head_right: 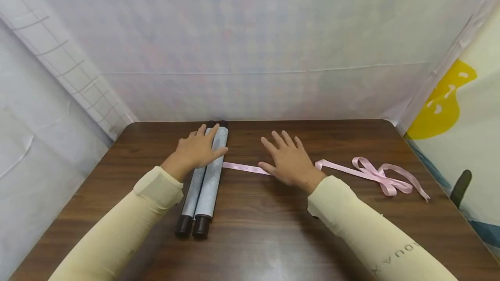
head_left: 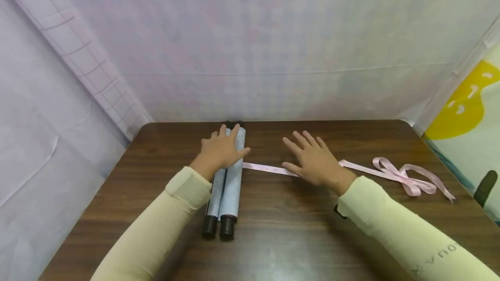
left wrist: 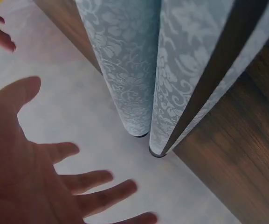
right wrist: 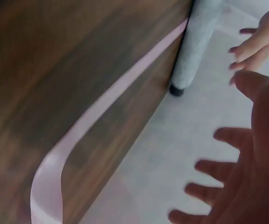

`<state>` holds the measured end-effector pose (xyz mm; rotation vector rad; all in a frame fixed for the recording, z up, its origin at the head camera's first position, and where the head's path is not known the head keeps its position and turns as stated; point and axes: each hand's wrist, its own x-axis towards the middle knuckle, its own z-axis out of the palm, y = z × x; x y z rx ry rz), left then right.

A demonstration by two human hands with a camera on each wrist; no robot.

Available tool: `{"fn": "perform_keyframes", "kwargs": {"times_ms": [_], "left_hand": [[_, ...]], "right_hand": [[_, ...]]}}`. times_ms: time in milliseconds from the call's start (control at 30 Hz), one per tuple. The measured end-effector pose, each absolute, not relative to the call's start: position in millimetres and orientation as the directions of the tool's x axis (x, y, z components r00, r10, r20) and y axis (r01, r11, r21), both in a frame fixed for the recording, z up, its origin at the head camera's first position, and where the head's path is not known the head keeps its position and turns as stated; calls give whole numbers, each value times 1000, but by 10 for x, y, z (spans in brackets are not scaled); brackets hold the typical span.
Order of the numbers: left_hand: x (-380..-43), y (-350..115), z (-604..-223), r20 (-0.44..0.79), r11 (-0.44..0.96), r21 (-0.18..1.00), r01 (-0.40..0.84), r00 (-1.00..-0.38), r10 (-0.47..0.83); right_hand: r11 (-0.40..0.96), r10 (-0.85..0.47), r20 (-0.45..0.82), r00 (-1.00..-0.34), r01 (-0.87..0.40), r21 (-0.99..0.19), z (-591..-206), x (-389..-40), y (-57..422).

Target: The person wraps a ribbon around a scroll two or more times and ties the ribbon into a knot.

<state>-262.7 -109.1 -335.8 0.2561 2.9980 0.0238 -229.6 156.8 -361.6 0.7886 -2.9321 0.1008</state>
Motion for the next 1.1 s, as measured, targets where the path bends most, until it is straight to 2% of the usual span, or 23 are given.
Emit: {"fn": "perform_keyframes", "kwargs": {"times_ms": [167,300,533,900,1100], "left_hand": [[-2631,-1093,-3382,-254,987,-20,161,-955,151],[-2661,-1097,-3432,-298,987,-36,155,-945,137],[-2683,-1113,-3496,-333,990,-26,140,-935,124],[-2689,-1125,-3528,-279,994,0,108,-955,104],[-2713,-1197,-3566,-319,996,38,77,-944,85]], "right_hand": [[789,-609,20,-793,-608,-88,-3677,-2098,1479],[757,-644,4,-765,-637,-146,-3763,-1989,1479],[741,-653,-5,-757,-638,-207,-3886,-1865,1535],[739,-647,-3,-762,-627,-248,-3922,-1757,1501],[744,-636,-17,-771,-607,-279,-3945,-1700,1430]]}}
